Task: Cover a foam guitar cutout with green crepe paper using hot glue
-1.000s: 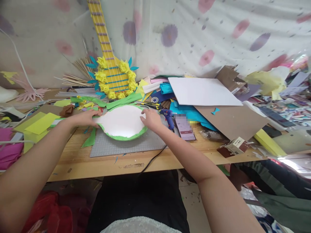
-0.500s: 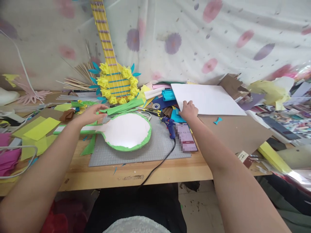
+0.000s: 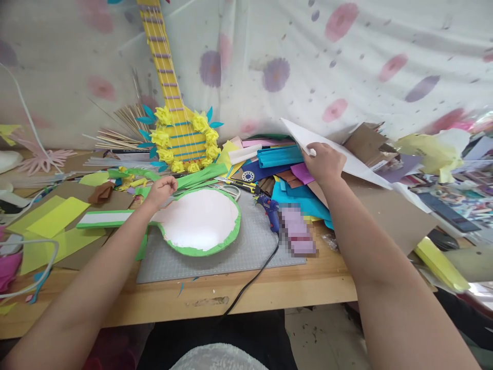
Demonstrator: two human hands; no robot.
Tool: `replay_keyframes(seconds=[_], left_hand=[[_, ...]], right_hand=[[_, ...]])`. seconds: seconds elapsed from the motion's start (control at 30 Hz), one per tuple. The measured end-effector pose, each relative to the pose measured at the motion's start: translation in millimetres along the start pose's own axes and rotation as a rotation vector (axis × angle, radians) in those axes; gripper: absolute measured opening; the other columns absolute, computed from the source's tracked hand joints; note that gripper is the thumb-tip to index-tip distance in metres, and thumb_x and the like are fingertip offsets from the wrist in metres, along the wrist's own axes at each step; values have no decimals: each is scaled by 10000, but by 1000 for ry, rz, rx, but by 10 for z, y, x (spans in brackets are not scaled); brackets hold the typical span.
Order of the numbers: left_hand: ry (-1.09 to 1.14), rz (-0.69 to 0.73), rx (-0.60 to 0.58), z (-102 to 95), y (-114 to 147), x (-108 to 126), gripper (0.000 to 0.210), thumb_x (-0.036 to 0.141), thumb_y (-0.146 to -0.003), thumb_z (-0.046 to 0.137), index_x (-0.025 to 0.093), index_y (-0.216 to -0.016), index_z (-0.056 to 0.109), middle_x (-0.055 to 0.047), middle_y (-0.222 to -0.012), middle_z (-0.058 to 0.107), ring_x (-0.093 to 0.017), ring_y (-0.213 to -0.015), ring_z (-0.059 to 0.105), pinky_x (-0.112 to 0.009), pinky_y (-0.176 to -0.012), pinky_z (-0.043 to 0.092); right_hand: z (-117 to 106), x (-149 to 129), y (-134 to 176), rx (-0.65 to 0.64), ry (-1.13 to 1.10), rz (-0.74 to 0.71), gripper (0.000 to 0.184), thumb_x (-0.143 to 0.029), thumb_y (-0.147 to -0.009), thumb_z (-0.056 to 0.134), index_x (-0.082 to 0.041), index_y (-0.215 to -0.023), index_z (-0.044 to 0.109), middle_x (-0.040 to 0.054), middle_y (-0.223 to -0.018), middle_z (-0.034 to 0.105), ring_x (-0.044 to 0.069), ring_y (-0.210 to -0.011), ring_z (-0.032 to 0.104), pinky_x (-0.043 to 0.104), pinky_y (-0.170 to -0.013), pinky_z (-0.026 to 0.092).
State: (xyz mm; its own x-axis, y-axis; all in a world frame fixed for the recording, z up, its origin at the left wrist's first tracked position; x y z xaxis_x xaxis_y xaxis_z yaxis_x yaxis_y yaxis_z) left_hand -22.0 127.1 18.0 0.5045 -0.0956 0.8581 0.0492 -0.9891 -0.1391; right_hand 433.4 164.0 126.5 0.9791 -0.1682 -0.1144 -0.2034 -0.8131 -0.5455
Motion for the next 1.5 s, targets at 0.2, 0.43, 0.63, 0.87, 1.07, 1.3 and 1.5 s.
replay_keyframes(seconds=[0.2,0.43,0.63,0.87,1.07,1.3,1.5], left_hand=[[28,53,-85,-18,8,-86,69,238,-521,358,225,-525,426,4,-541,374,-143,-527,362,-295,-540,326],[-166,-36,-34,-23,6,-189,153,342,-777,405,241,-801,517,22,-635,468,-168,-618,473,-278,-586,374],[-229,38,39,51,-12,-146,257,388,-861,380,213,-866,569,17,-636,496,-161,-608,484,-279,-597,360],[-132,-23,-9,99,-5,-137,422,240,-725,552,208,-1144,586,-29,-904,611,-154,-730,578,-283,-682,467],[-96,-77,15,174,11,-69,308,370,-692,641,200,-940,711,-10,-706,640,-159,-606,542,-281,-575,427],[-162,22,94,181,48,199,433,564,-782,510,177,-734,700,21,-502,482,-126,-486,404,-269,-497,299],[-246,112,155,210,-48,426,378,465,-839,490,164,-803,715,-4,-596,575,-136,-562,481,-265,-564,352]], right_hand=[[89,74,52,7,-9,15,330,-355,-867,548,-179,-1112,679,129,-1132,693,238,-1009,617,312,-744,366],[174,52,185,-91,12,-86,445,-364,-849,525,-225,-1269,571,101,-1258,641,250,-1081,602,345,-840,402],[633,-181,507,-478,165,-302,657,-391,-817,543,-272,-1442,381,104,-1430,491,297,-1114,599,412,-827,483],[758,-10,663,-546,296,-187,670,-262,-870,403,-262,-1519,237,142,-1534,339,316,-1084,628,475,-816,509],[377,-14,812,-275,209,-33,629,-204,-886,282,-273,-1511,290,132,-1563,274,324,-973,663,466,-685,530],[122,54,1029,101,64,-120,604,-156,-833,379,-281,-1415,478,99,-1434,498,299,-935,671,402,-650,538],[191,86,1137,197,21,-366,623,-77,-815,407,-279,-1399,492,83,-1473,449,307,-1076,626,437,-808,544]])
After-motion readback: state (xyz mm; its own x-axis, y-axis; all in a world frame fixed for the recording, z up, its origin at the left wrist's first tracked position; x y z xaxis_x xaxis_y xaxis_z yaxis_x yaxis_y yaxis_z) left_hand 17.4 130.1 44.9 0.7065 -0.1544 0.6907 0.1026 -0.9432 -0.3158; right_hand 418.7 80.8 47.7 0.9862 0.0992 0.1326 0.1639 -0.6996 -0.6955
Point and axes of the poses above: each hand's wrist, its own y-axis away from the middle knuckle, its own z-axis out of the palm, x = y × z, the point moved 7 cm from there along -y, towards the middle knuckle
